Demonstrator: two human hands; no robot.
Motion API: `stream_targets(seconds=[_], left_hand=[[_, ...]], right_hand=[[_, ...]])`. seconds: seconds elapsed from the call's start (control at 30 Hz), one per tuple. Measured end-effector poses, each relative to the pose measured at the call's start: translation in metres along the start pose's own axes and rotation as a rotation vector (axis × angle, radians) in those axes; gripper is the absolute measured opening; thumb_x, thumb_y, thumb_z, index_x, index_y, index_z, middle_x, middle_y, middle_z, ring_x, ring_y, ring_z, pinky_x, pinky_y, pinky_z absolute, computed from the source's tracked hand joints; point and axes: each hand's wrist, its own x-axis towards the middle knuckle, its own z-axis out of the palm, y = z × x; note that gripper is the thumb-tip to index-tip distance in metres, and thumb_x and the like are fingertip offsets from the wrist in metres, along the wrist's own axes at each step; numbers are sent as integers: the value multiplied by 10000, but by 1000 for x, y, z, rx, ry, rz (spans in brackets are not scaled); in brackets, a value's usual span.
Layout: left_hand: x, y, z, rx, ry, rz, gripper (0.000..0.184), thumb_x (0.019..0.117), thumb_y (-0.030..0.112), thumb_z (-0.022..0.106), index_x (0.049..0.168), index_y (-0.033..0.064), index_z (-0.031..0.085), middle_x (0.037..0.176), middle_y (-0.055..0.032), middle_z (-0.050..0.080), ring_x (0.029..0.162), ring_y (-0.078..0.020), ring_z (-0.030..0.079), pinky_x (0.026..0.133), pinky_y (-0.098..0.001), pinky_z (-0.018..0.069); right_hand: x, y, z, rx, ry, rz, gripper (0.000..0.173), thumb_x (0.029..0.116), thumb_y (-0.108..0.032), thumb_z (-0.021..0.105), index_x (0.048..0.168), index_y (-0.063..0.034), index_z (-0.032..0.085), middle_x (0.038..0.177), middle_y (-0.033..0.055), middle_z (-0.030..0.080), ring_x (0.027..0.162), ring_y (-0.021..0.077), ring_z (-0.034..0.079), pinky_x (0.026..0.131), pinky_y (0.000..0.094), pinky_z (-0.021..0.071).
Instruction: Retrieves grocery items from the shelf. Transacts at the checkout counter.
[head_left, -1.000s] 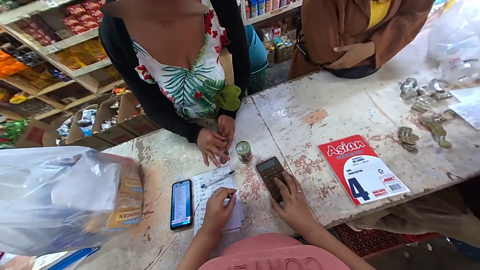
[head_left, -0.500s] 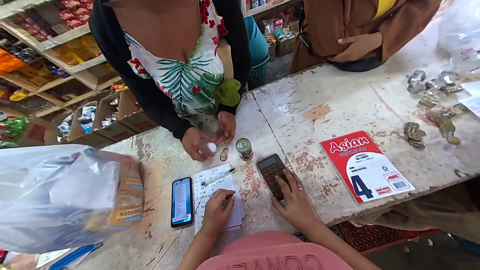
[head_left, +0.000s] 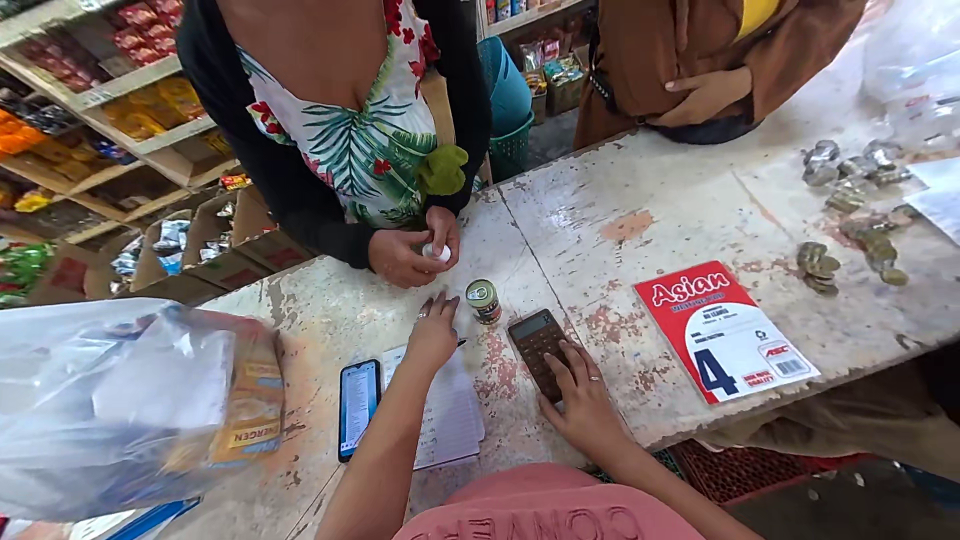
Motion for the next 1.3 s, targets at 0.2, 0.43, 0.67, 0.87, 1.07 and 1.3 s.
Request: stream_targets(seconds=[0.2,0.43,0.67,0.87,1.07,1.3], left_hand=[[20,-7,8,-18,112,160,277,1028,110,539,1194,-70,667,1224,-242,664,1219,-354,600,1081,-479,432],[35,-13,-17,-134,-117,-29,316,962,163,672,1204,-39,660,1157,-223,692,1102,-342,671,1017,-521,503],[27,-46,-14,-384,3,-51,309,971,239,681,1077,-51,672,913,-152,678,784,-198,632,791,-407,535],[6,-29,-9,-294,-169,-224,478,947,233,728,1342,4,590,1155,-221,685,981,-318,699,923,-497,556],[-4,-15,-6,-273,-200,-343,566,930,230,749,1394,6,515,1147,-243,667,924,-317,708,872,-477,580],[2,-15,-14,-293,-315,-411,578,940,272,753,1373,-15,499,1164,-237,649,921,-266,698,866,-424,581]], right_hand=[[1,1,-6,43,-5,-5,639,930,-414,640,1470,-85,545,1579,255,410,1455,512,362,1142,608,375],[3,-1,-9,69,-50,17,634,952,-411,619,1500,-111,513,1605,230,381,1486,487,321,1176,587,335],[3,3,-8,72,-63,7,635,957,-433,603,1505,-125,509,1613,215,376,1491,482,312,1185,587,319],[3,3,-10,68,-98,9,644,963,-436,591,1524,-138,487,1623,211,360,1504,481,283,1193,599,289],[2,4,-12,98,-124,18,650,966,-447,585,1533,-150,477,1639,201,334,1514,477,260,1205,593,273],[1,4,-18,206,-123,37,644,965,-419,603,1537,-155,468,1648,203,312,1517,477,253,1209,606,259]])
